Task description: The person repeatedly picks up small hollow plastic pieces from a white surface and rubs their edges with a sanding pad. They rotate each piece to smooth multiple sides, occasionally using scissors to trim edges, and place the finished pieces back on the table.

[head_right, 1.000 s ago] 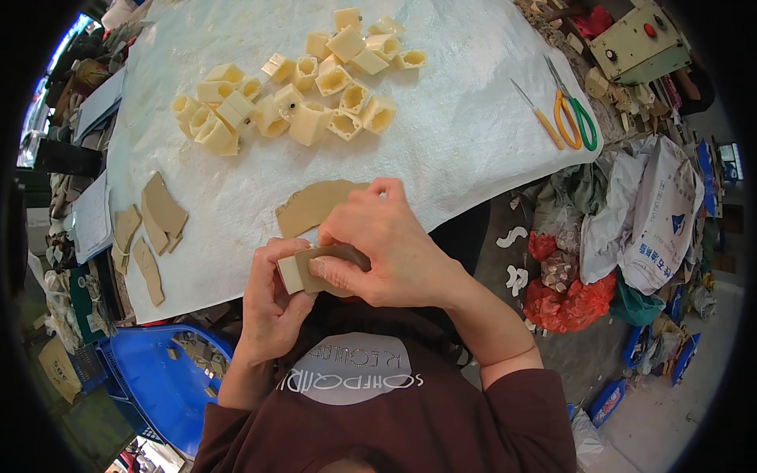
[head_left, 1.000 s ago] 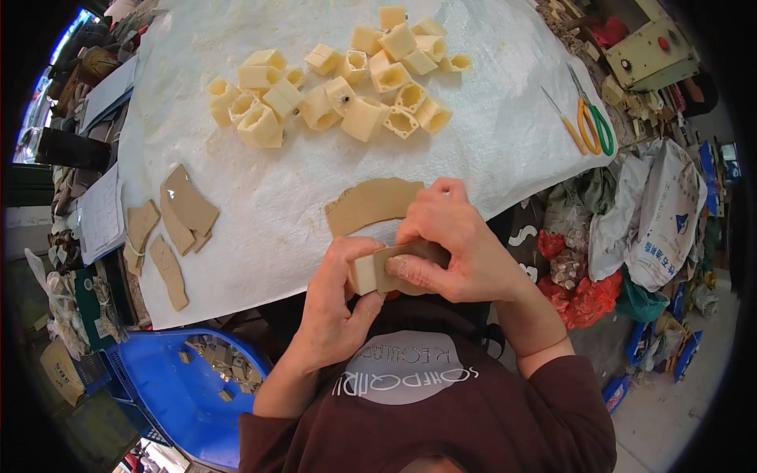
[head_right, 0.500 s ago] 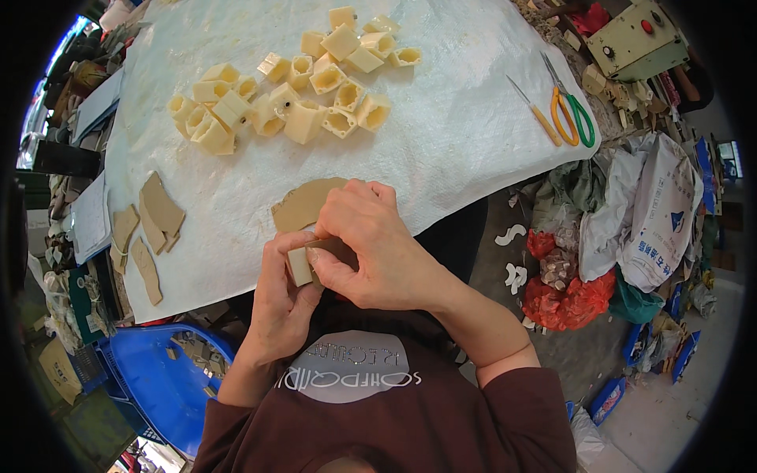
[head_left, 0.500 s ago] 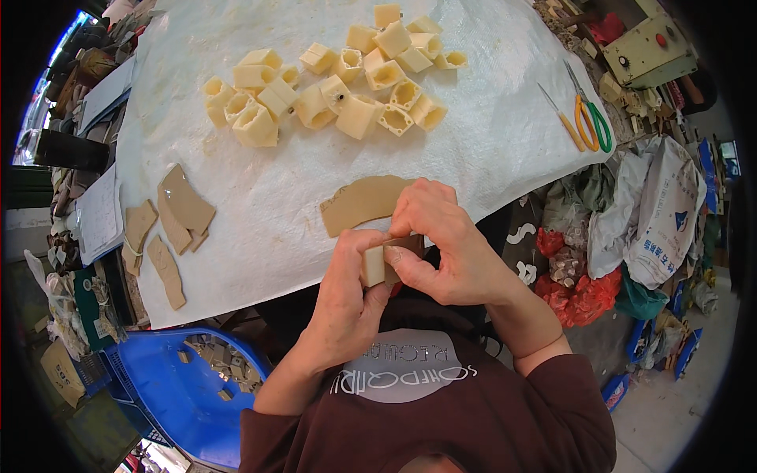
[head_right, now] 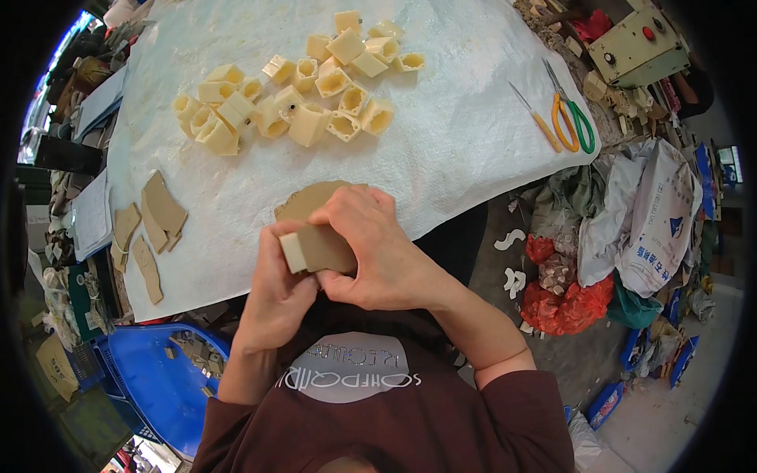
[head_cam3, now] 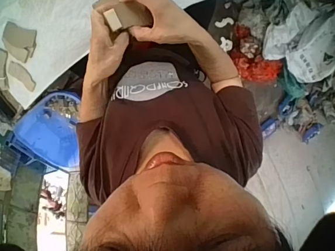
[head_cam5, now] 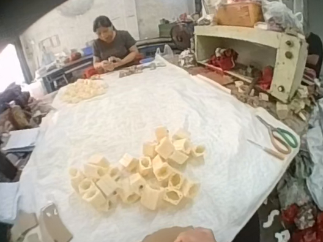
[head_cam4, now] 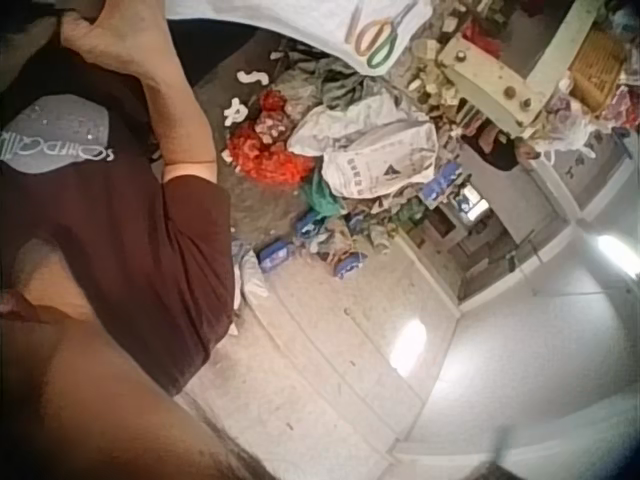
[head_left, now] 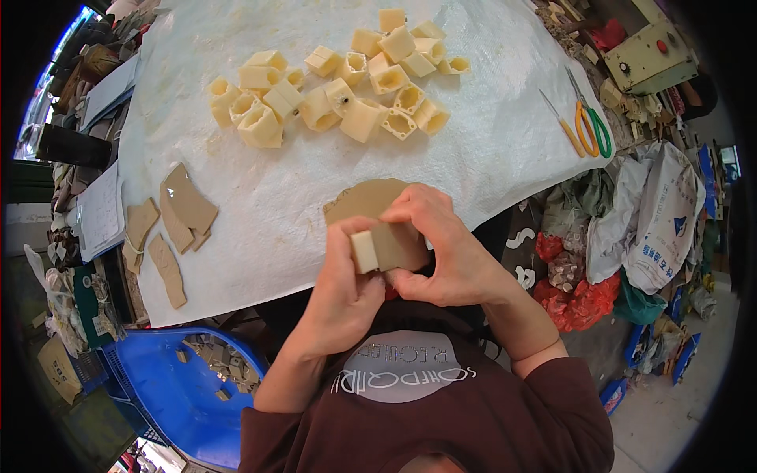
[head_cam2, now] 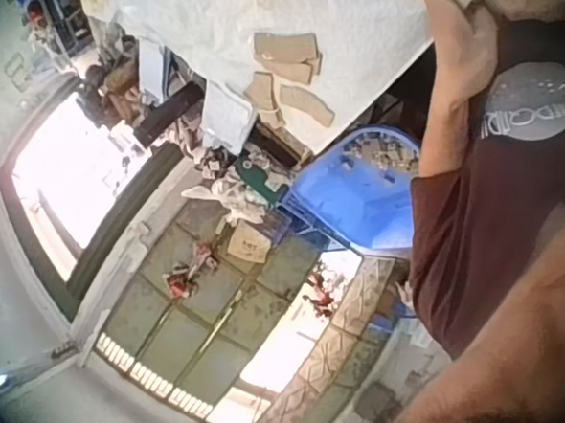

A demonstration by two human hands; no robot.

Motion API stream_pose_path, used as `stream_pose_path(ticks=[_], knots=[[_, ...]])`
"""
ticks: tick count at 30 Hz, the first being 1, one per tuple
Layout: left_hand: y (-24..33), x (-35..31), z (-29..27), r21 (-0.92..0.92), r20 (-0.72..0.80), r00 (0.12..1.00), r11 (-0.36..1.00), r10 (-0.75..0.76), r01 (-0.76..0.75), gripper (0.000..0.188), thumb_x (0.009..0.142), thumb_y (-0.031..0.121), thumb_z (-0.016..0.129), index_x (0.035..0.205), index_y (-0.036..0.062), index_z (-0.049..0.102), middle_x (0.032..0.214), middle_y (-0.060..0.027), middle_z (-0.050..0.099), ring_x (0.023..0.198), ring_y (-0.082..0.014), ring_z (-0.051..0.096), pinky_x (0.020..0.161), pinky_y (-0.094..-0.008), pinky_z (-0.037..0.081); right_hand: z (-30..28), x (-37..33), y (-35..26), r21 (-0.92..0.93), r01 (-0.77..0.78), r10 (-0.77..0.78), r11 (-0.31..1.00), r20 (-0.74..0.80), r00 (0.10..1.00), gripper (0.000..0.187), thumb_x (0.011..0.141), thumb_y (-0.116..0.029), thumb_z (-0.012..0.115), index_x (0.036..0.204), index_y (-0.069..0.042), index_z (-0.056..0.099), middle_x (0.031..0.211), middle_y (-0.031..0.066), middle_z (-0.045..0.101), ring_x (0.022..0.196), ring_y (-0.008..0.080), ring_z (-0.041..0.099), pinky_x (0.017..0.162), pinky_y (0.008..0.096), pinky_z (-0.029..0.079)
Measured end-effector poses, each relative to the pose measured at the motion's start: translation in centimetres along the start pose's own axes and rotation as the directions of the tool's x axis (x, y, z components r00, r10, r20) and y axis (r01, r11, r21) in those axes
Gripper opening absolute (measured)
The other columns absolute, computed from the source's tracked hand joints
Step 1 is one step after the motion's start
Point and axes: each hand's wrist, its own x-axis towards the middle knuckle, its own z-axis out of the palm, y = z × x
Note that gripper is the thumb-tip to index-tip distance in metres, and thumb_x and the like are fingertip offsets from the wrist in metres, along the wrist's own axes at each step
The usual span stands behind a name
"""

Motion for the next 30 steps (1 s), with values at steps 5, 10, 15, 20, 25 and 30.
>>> stream_pose_path(ticks=[5, 10, 15, 20, 25, 30], knots=[[1.0, 0.2, -0.2, -0.188, -0.022, 0.998, 0.98, 0.059, -0.062, 0.041, 0.08, -0.01, 0.046, 0.117, 0.0046, 0.034, 0.103, -0.0084, 0.045, 0.091, -0.0122, 0.049, 0.075, -0.0252, 0.044, -0.2, 0.0, -0.6, -0.099, 0.058, -0.071, 0.993, -0.129, 0.989, 0.061, 0.062, -0.017, 0.072, 0.117, -0.009, 0.048, 0.107, 0.0107, 0.047, 0.106, 0.03, 0.042, 0.092, 0.0425, 0.027], [-0.6, 0.5, -1.6, 0.186, -0.128, 0.917, 0.917, 0.378, -0.352, 0.031, 0.081, -0.001, 0.06, 0.11, 0.0028, 0.049, 0.104, -0.007, 0.051, 0.095, -0.0128, 0.049, 0.08, -0.0252, 0.043, 0.5, -2.4, -2.0, -0.292, 0.39, -0.446, 0.873, -0.158, 0.881, 0.041, 0.063, -0.018, 0.077, 0.094, -0.005, 0.054, 0.085, 0.0076, 0.053, 0.067, 0.0233, 0.051, 0.065, 0.0366, 0.04], [-0.5, 0.0, -1.3, -0.157, -0.193, 0.926, 0.921, 0.326, -0.357, 0.034, 0.081, 0.003, 0.064, 0.112, 0.0002, 0.052, 0.105, -0.0128, 0.058, 0.098, -0.0175, 0.054, 0.085, -0.0286, 0.043, 3.7, -3.1, -0.1, 0.628, -0.472, 0.424, 0.619, 0.239, 0.874, 0.047, 0.066, -0.013, 0.078, 0.102, -0.004, 0.048, 0.091, 0.0033, 0.053, 0.07, 0.0129, 0.052, 0.063, 0.0272, 0.044], [0.5, -0.4, -0.7, -0.303, -0.182, 0.962, 0.919, 0.203, -0.251, 0.024, 0.076, 0.0, 0.068, 0.095, -0.0024, 0.054, 0.105, -0.0197, 0.059, 0.098, -0.0217, 0.057, 0.086, -0.0306, 0.046, 3.9, -1.4, 0.3, 0.966, -0.091, 0.323, 0.24, 0.008, 0.946, 0.044, 0.071, -0.016, 0.077, 0.105, -0.004, 0.051, 0.106, 0.0035, 0.044, 0.088, 0.0088, 0.049, 0.072, 0.0242, 0.044], [-1.2, -0.6, -1.8, -0.211, -0.067, 0.951, 0.927, 0.302, -0.31, 0.023, 0.072, 0.0, 0.072, 0.086, 0.0008, 0.054, 0.102, -0.0208, 0.06, 0.095, -0.0211, 0.058, 0.08, -0.0309, 0.049, 3.2, -1.8, 1.2, 0.89, -0.012, 0.249, 0.456, -0.115, 0.962, 0.023, 0.076, -0.022, 0.072, 0.086, -0.007, 0.058, 0.094, 0.005, 0.048, 0.083, 0.0119, 0.046, 0.072, 0.027, 0.041], [-1.3, -1.0, -1.8, -0.237, -0.023, 0.951, 0.923, 0.308, -0.304, 0.023, 0.072, 0.003, 0.073, 0.085, 0.0018, 0.055, 0.101, -0.0203, 0.06, 0.092, -0.0203, 0.058, 0.074, -0.0297, 0.05, 2.9, -2.0, 1.0, 0.796, -0.088, 0.286, 0.598, -0.11, 0.952, 0.026, 0.081, -0.027, 0.068, 0.087, -0.006, 0.054, 0.087, -0.0006, 0.05, 0.071, 0.0062, 0.046, 0.063, 0.0218, 0.039]])
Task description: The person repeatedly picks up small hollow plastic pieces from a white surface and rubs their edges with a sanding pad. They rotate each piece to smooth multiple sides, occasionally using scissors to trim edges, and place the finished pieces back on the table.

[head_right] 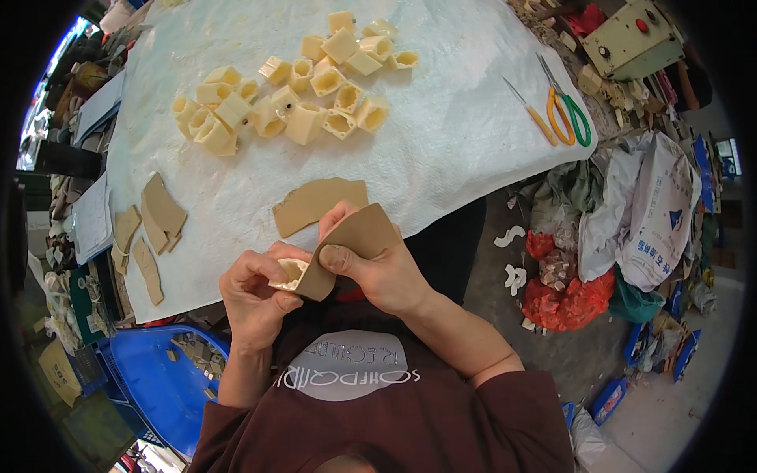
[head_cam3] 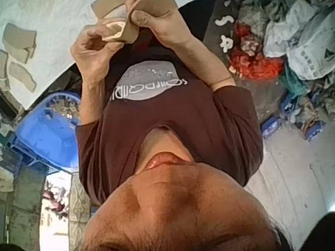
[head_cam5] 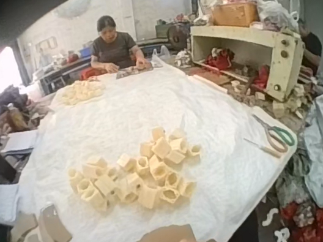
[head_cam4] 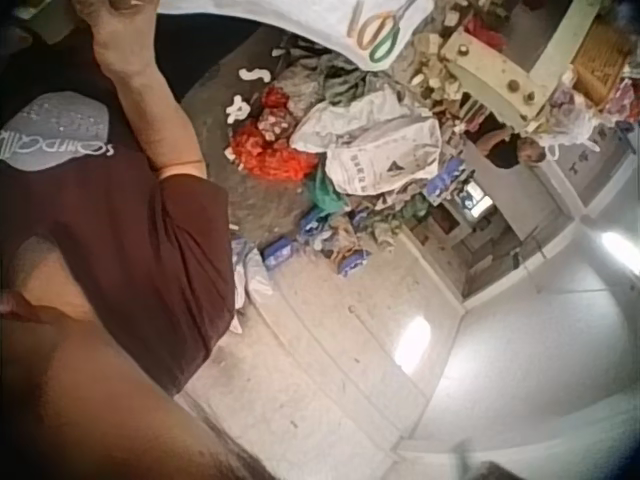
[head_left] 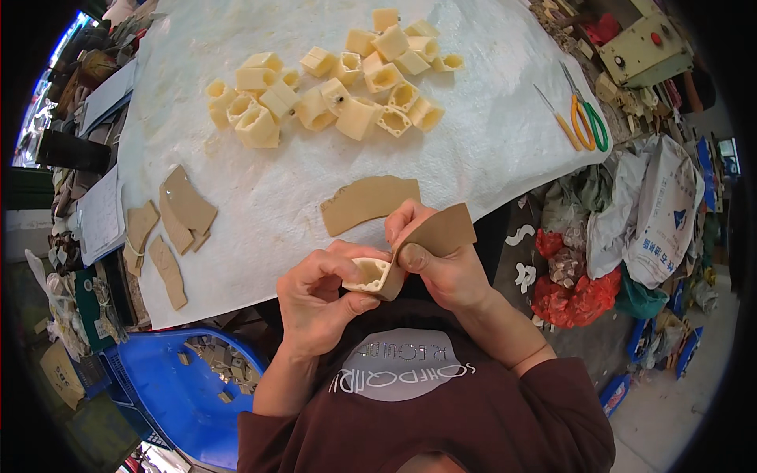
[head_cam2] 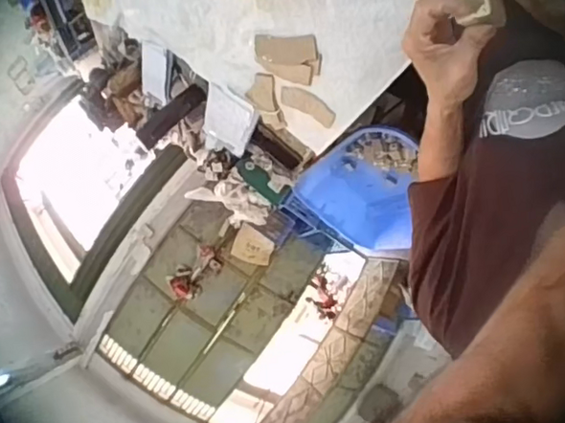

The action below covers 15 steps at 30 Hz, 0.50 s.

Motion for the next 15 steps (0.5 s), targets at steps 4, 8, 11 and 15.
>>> stream_pose_path(ticks=[4, 8, 11, 15], knots=[[0.2, 0.1, 0.6, 0.0, -0.004, 1.0, 1.0, 0.003, -0.003, 0.022, 0.073, 0.007, 0.073, 0.086, 0.0029, 0.055, 0.101, -0.0186, 0.061, 0.097, -0.021, 0.057, 0.08, -0.0314, 0.048, -0.2, 0.1, -0.3, -0.19, 0.047, -0.049, 0.981, -0.006, 0.999, 0.028, 0.081, -0.03, 0.067, 0.083, -0.005, 0.055, 0.088, 0.0059, 0.052, 0.075, 0.0112, 0.049, 0.065, 0.0245, 0.042], [-0.9, 0.7, 0.2, 0.182, -0.002, 0.993, 0.976, 0.118, -0.116, 0.023, 0.075, 0.012, 0.072, 0.089, 0.0048, 0.055, 0.111, -0.0177, 0.057, 0.109, -0.0231, 0.049, 0.089, -0.037, 0.042, -0.1, 0.3, 0.3, 0.05, -0.069, 0.069, 0.996, 0.004, 0.998, 0.029, 0.081, -0.031, 0.066, 0.083, -0.004, 0.053, 0.096, 0.0134, 0.056, 0.085, 0.0161, 0.054, 0.071, 0.0284, 0.046], [-0.2, 1.3, 0.9, 0.205, -0.013, 0.985, 0.965, 0.17, -0.164, 0.026, 0.073, 0.012, 0.073, 0.091, 0.0064, 0.055, 0.118, -0.0157, 0.05, 0.111, -0.0228, 0.045, 0.092, -0.0382, 0.038, -0.4, 0.5, -0.2, 0.175, -0.097, 0.071, 0.98, 0.145, 0.987, 0.028, 0.082, -0.029, 0.066, 0.085, -0.005, 0.052, 0.1, 0.0175, 0.058, 0.091, 0.0189, 0.056, 0.073, 0.0303, 0.048], [-1.0, 0.6, 1.9, 0.421, -0.16, 0.961, 0.896, 0.227, -0.142, 0.031, 0.066, 0.002, 0.075, 0.09, 0.0073, 0.056, 0.112, -0.01, 0.043, 0.099, -0.0188, 0.047, 0.086, -0.0329, 0.04, -0.2, 0.5, 0.0, 0.07, 0.049, -0.054, 0.996, 0.073, 0.996, 0.017, 0.082, -0.011, 0.065, 0.093, 0.0, 0.057, 0.093, 0.0072, 0.061, 0.087, 0.0138, 0.058, 0.074, 0.0266, 0.048]])
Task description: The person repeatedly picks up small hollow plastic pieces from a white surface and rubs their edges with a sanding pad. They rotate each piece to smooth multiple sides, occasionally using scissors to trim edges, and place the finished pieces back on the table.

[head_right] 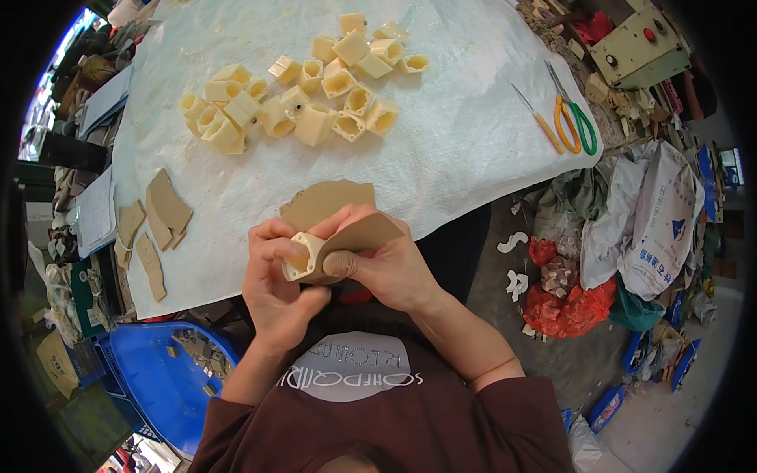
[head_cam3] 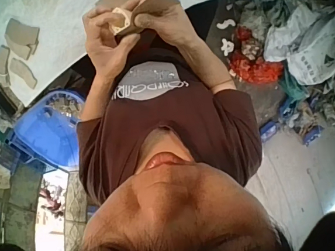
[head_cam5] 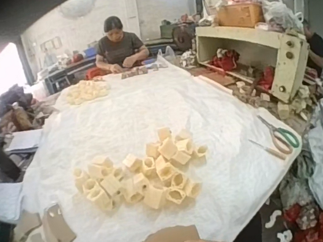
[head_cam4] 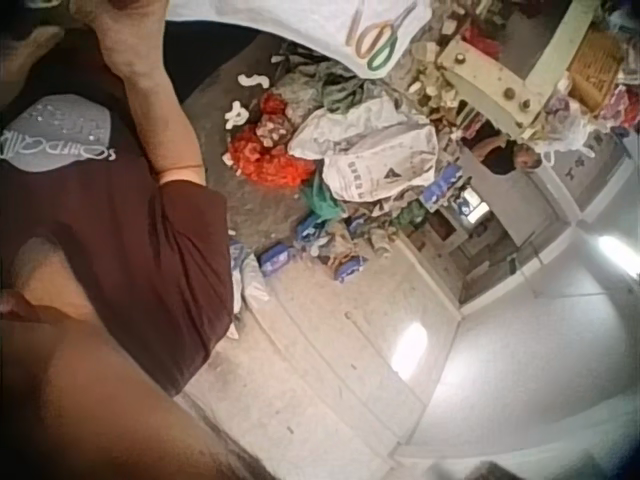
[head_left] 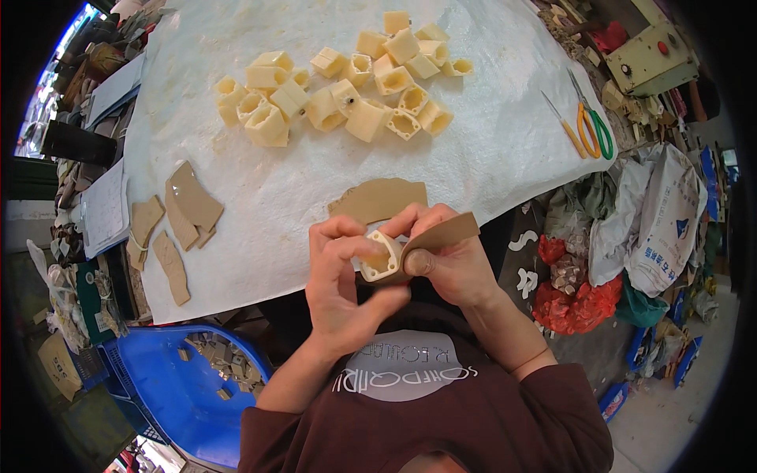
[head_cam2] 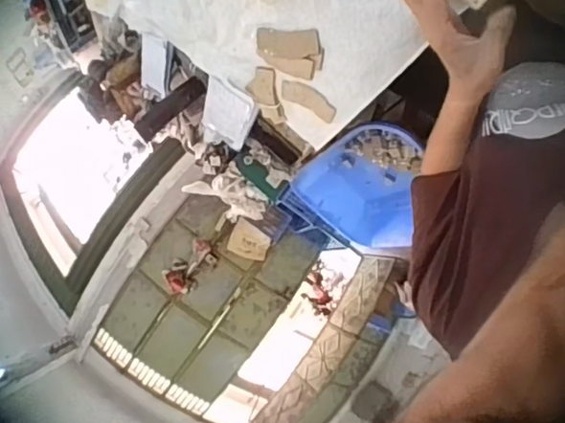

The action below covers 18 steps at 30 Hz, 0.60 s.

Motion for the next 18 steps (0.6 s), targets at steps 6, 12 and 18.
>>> stream_pose_path(ticks=[6, 12, 18], knots=[[0.6, 0.2, -1.1, -0.111, 0.124, 0.989, 0.99, -0.077, 0.091, 0.031, 0.059, -0.007, 0.076, 0.08, 0.0047, 0.057, 0.099, -0.0069, 0.045, 0.088, -0.0147, 0.048, 0.073, -0.0255, 0.042, -0.1, 0.1, -1.2, -0.225, -0.019, 0.007, 0.974, -0.056, 0.998, 0.015, 0.08, -0.007, 0.066, 0.089, -0.001, 0.056, 0.088, 0.0059, 0.06, 0.08, 0.011, 0.057, 0.069, 0.0249, 0.047], [0.5, 0.5, -1.7, -0.082, 0.231, 0.971, 0.994, -0.057, 0.078, 0.029, 0.058, -0.005, 0.077, 0.077, 0.0052, 0.058, 0.099, -0.007, 0.049, 0.087, -0.0145, 0.05, 0.072, -0.0261, 0.043, 0.1, 0.0, -1.6, -0.136, -0.148, 0.138, 0.98, -0.084, 0.987, 0.019, 0.08, -0.012, 0.067, 0.085, -0.003, 0.051, 0.082, 0.0055, 0.058, 0.074, 0.0094, 0.053, 0.065, 0.0236, 0.044], [0.7, 0.4, 0.7, -0.093, -0.015, 1.0, 0.996, -0.011, 0.01, 0.051, 0.058, -0.007, 0.075, 0.102, 0.0014, 0.05, 0.102, -0.0085, 0.048, 0.093, -0.0171, 0.049, 0.082, -0.0308, 0.04, -0.4, 0.1, 0.2, -0.188, 0.194, -0.212, 0.963, -0.081, 0.974, 0.013, 0.081, 0.0, 0.063, 0.089, -0.002, 0.053, 0.083, 0.0043, 0.058, 0.078, 0.009, 0.053, 0.069, 0.0241, 0.045]])
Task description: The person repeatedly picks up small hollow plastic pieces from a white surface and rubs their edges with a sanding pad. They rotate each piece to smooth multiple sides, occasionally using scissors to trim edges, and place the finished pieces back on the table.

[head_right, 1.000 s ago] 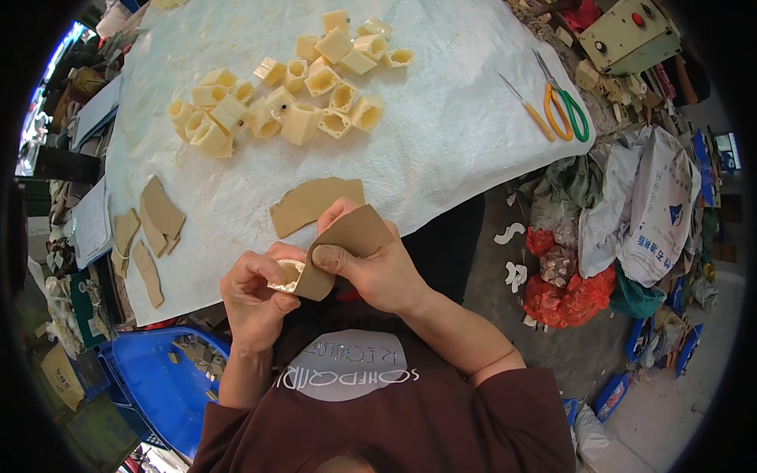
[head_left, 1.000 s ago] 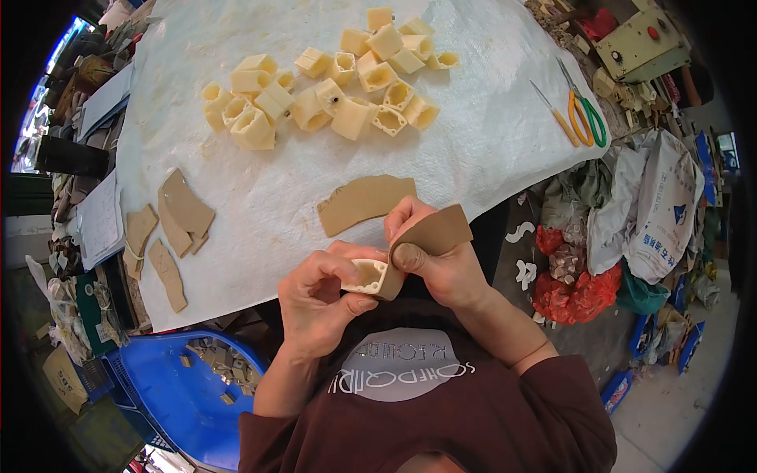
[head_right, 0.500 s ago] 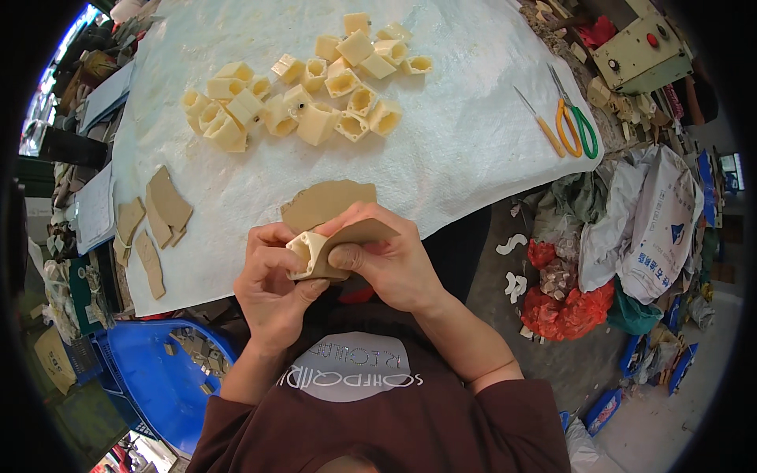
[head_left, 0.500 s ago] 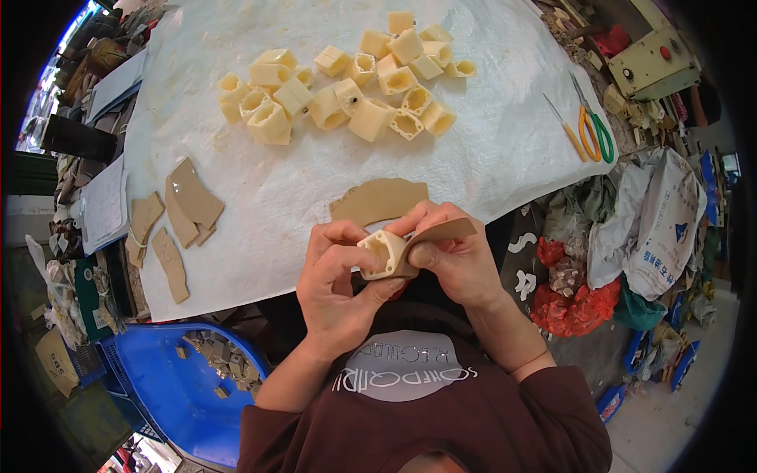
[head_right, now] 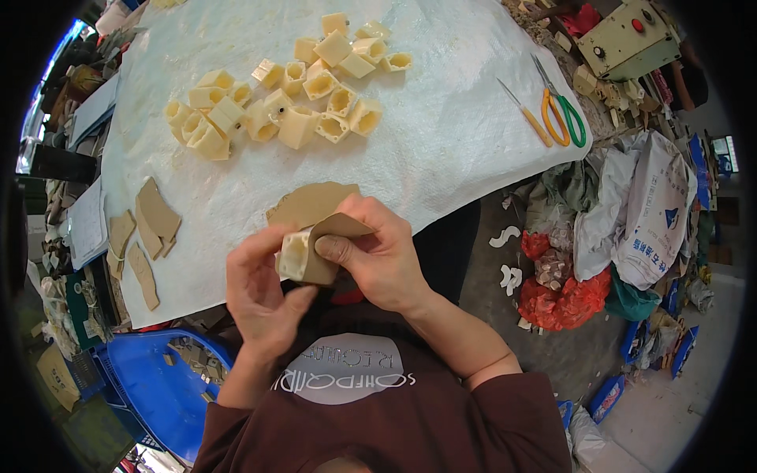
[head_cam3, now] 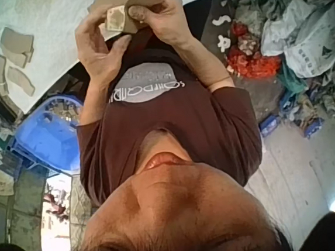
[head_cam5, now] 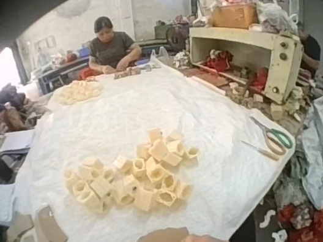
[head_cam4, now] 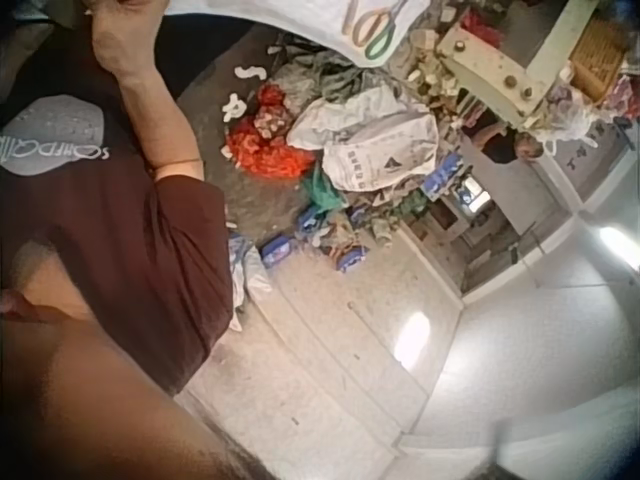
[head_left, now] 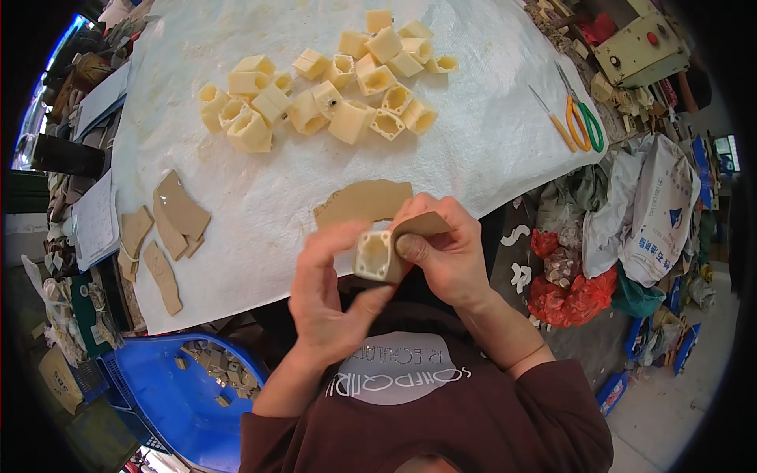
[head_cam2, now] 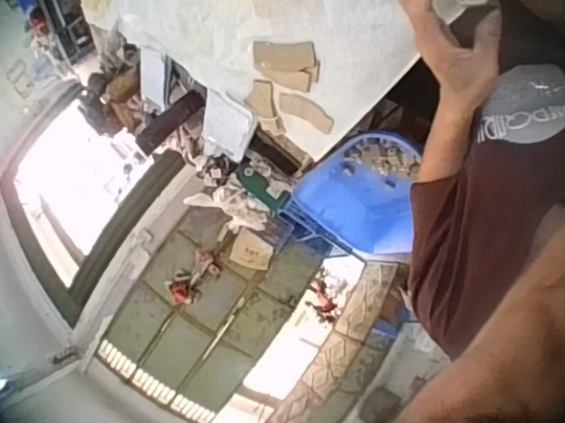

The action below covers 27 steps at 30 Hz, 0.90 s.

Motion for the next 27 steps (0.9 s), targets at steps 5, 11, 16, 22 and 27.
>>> stream_pose_path(ticks=[5, 11, 16, 22, 27], knots=[[-0.7, -0.4, 0.9, -0.026, -0.131, 0.985, 0.994, -0.112, 0.109, 0.049, 0.065, -0.006, 0.072, 0.106, -0.0014, 0.047, 0.103, -0.0084, 0.048, 0.097, -0.016, 0.049, 0.088, -0.0296, 0.039, 1.0, 0.0, 0.2, -0.03, 0.1, -0.101, 0.995, -0.057, 0.993, 0.013, 0.082, -0.001, 0.062, 0.091, -0.002, 0.052, 0.083, 0.0044, 0.054, 0.078, 0.0111, 0.051, 0.071, 0.0252, 0.044], [0.0, 0.0, -0.7, -0.008, 0.034, 0.99, 0.99, -0.137, 0.137, 0.037, 0.067, -0.002, 0.074, 0.098, -0.0016, 0.052, 0.095, -0.0067, 0.052, 0.088, -0.0143, 0.052, 0.079, -0.0269, 0.042, 0.3, -0.1, -0.4, 0.085, 0.017, -0.015, 0.996, -0.023, 1.0, 0.009, 0.084, -0.005, 0.061, 0.089, -0.003, 0.053, 0.088, 0.0053, 0.054, 0.08, 0.0114, 0.051, 0.076, 0.0261, 0.045], [-0.2, 0.9, -1.6, 0.012, 0.208, 0.978, 1.0, -0.03, 0.028, 0.036, 0.068, 0.002, 0.075, 0.097, -0.001, 0.054, 0.092, -0.0065, 0.053, 0.085, -0.0155, 0.053, 0.076, -0.0272, 0.043, 0.3, 0.0, -1.6, 0.109, -0.144, 0.136, 0.984, 0.072, 0.988, 0.012, 0.084, -0.01, 0.062, 0.085, -0.001, 0.053, 0.089, 0.0096, 0.056, 0.081, 0.0128, 0.054, 0.07, 0.0251, 0.047], [-0.3, 0.5, -1.3, 0.061, 0.225, 0.973, 0.998, -0.044, 0.031, 0.041, 0.069, 0.003, 0.075, 0.103, 0.0003, 0.051, 0.097, -0.0086, 0.05, 0.088, -0.0171, 0.052, 0.077, -0.0285, 0.043, -0.1, -0.3, -1.7, 0.009, -0.155, 0.154, 0.988, 0.058, 0.986, 0.014, 0.083, -0.011, 0.063, 0.086, -0.002, 0.052, 0.087, 0.0113, 0.059, 0.079, 0.0133, 0.054, 0.068, 0.0249, 0.047], [0.0, 0.3, 1.4, 0.37, -0.009, 1.0, 0.929, 0.013, -0.009, 0.054, 0.068, 0.002, 0.075, 0.111, 0.0015, 0.043, 0.105, -0.0088, 0.045, 0.092, -0.0164, 0.05, 0.082, -0.0283, 0.042, 0.8, 0.0, -0.9, 0.003, 0.024, -0.024, 1.0, -0.054, 0.998, 0.008, 0.083, 0.001, 0.06, 0.088, 0.0, 0.055, 0.085, 0.0054, 0.054, 0.077, 0.0105, 0.054, 0.068, 0.0232, 0.046]])
